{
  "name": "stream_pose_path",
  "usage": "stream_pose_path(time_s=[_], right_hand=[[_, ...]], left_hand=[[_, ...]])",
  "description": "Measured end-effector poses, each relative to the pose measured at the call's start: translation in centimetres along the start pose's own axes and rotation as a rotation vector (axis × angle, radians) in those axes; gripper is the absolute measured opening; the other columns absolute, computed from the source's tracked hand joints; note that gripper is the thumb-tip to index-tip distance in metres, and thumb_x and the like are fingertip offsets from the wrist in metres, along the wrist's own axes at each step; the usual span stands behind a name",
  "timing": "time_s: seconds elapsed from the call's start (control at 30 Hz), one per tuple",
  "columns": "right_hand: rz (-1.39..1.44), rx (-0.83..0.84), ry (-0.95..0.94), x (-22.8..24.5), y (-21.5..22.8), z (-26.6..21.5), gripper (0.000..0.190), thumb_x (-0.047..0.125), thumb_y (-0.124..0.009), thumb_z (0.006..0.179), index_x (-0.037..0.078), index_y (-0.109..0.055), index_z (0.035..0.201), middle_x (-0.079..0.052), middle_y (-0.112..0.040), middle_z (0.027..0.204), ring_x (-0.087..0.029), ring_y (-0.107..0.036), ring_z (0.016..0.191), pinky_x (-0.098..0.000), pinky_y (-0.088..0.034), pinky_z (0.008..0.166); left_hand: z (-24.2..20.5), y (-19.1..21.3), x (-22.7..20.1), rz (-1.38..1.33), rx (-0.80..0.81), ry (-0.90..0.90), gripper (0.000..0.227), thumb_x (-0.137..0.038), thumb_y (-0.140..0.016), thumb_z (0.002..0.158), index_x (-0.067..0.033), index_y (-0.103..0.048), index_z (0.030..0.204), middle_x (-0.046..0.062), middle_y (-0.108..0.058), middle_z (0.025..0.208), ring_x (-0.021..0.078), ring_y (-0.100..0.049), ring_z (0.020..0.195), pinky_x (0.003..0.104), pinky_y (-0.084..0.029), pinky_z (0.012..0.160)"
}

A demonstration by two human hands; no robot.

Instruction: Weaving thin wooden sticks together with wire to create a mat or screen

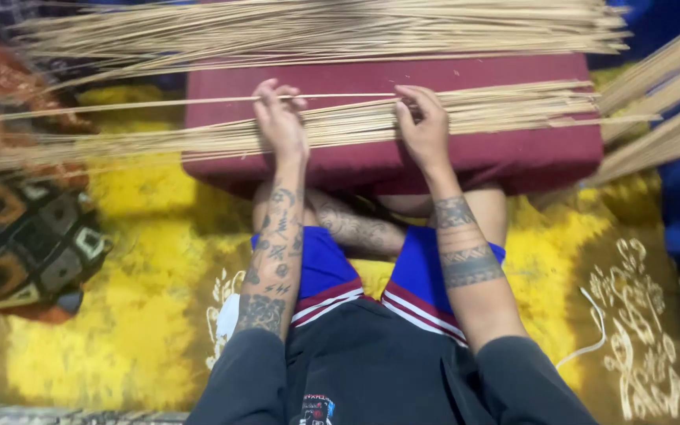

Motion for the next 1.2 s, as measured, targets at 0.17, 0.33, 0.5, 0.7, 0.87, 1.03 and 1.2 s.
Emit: stream_pose_path(time_s=[0.17, 0.33, 0.5, 0.7, 0.87, 1.03, 1.2], right_hand=[[-0.084, 0.023, -0.046, -0.9, -0.3, -0.4, 0.03, 0.001, -0.073, 0.097, 0.005, -0.071, 0.127, -0.013, -0.06, 0.122, -0.019, -0.062, 0.1, -0.0294, -0.059, 0.091], [-0.091, -0.02, 0.008, 0.2, -0.1, -0.3, 0.024, 0.002, -0.066, 0.098, 0.0, -0.073, 0.121, -0.015, -0.063, 0.116, -0.024, -0.064, 0.108, -0.0327, -0.058, 0.093], [-0.169, -0.042, 0.068, 0.1, -0.1, -0.5, 0.02, 0.002, -0.063, 0.095, 0.002, -0.077, 0.11, -0.014, -0.073, 0.108, -0.026, -0.07, 0.103, -0.0345, -0.058, 0.088], [-0.353, -0.082, 0.247, 3.0, 0.0, -1.4, 0.011, 0.009, -0.068, 0.091, 0.01, -0.077, 0.096, -0.005, -0.077, 0.095, -0.025, -0.06, 0.093, -0.0365, -0.046, 0.084], [-0.507, -0.176, 0.176, 2.6, -0.2, -1.3, 0.01, 0.013, -0.068, 0.087, 0.013, -0.076, 0.093, 0.0, -0.076, 0.088, -0.025, -0.054, 0.088, -0.0409, -0.044, 0.084], [-0.546, -0.133, 0.132, 1.7, -0.8, -1.3, 0.011, 0.016, -0.065, 0.087, 0.012, -0.076, 0.088, 0.0, -0.073, 0.083, -0.024, -0.055, 0.086, -0.0417, -0.046, 0.081], [-0.538, -0.117, 0.17, 1.3, -1.1, -1.2, 0.011, 0.014, -0.064, 0.087, 0.009, -0.074, 0.087, -0.005, -0.072, 0.082, -0.028, -0.058, 0.081, -0.0425, -0.048, 0.074]], left_hand=[[-1.8, -2.9, -2.9, 0.163, 0.122, 0.025, 0.063, -0.021, -0.061, 0.101, -0.0023, -0.024, 0.149, 0.018, -0.059, 0.116, 0.0261, -0.074, 0.087, 0.035, -0.065, 0.083], [-3.8, 1.5, -5.0, 0.331, -0.227, -0.157, 0.093, -0.004, -0.068, 0.089, -0.0082, -0.007, 0.16, 0.025, -0.038, 0.15, 0.0293, -0.072, 0.099, 0.041, -0.062, 0.091], [-7.2, 1.8, -7.7, 0.626, -0.336, -0.32, 0.079, 0.003, -0.061, 0.082, -0.006, -0.026, 0.153, 0.022, -0.033, 0.152, 0.0268, -0.059, 0.107, 0.036, -0.057, 0.081], [-8.7, -4.0, -6.3, 1.176, 0.253, -0.512, 0.047, -0.015, -0.08, 0.084, -0.013, -0.064, 0.129, 0.011, -0.056, 0.146, 0.0291, -0.052, 0.138, 0.048, -0.04, 0.12], [-9.4, -6.3, -1.8, 1.579, 0.564, -0.543, 0.058, -0.054, -0.058, 0.098, -0.0119, -0.064, 0.136, 0.009, -0.06, 0.147, 0.0246, -0.051, 0.14, 0.047, -0.023, 0.118], [-9.2, -6.2, -1.5, 1.576, 0.539, -0.488, 0.053, -0.049, -0.052, 0.099, -0.0097, -0.068, 0.13, 0.008, -0.063, 0.142, 0.024, -0.051, 0.138, 0.047, -0.023, 0.119], [-9.3, -6.3, -1.6, 1.601, 0.524, -0.489, 0.051, -0.046, -0.051, 0.097, -0.0101, -0.068, 0.129, 0.007, -0.063, 0.142, 0.0237, -0.052, 0.137, 0.047, -0.024, 0.119]])
Point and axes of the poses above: each hand's wrist, its own z-axis towards the middle knuckle, its own y-axis out of the back of the hand, x = y × z, the point moved 7 cm from there along z, towards the middle knuckle
